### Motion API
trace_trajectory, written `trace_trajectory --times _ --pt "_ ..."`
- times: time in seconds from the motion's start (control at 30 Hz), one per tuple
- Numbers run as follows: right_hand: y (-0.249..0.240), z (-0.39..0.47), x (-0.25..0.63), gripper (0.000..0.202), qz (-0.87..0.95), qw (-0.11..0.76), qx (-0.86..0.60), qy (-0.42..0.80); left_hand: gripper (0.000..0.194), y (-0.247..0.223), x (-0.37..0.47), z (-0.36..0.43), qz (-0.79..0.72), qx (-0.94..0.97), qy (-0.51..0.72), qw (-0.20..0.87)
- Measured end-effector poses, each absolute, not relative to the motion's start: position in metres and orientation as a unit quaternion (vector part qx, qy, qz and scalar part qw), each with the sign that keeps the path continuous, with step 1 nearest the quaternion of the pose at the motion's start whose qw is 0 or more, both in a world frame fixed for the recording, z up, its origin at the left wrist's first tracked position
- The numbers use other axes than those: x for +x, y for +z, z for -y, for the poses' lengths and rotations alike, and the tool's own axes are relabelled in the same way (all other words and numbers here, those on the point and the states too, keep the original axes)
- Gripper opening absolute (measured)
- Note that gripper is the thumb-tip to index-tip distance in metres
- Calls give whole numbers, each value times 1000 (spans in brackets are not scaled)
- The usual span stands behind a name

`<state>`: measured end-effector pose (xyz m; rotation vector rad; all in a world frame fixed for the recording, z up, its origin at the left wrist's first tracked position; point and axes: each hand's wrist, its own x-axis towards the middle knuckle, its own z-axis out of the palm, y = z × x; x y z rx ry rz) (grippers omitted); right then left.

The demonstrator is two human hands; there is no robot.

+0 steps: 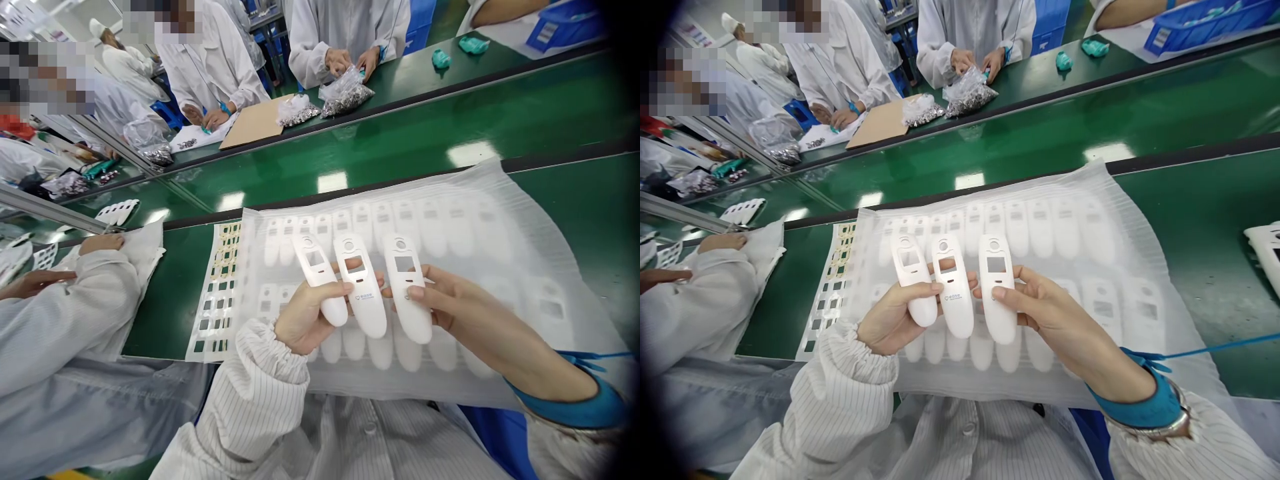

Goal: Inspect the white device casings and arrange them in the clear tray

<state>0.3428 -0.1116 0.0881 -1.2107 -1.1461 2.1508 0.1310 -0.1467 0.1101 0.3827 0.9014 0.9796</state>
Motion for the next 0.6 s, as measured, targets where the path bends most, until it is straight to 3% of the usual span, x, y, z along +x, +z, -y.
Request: trace_trajectory --times 0.33,0.6 --pt "73 123 331 56 381 243 -442 775 42 98 145 152 -336 165 427 823" --pt "78 123 361 47 287 293 -516 752 67 91 122 151 -188 236 370 879"
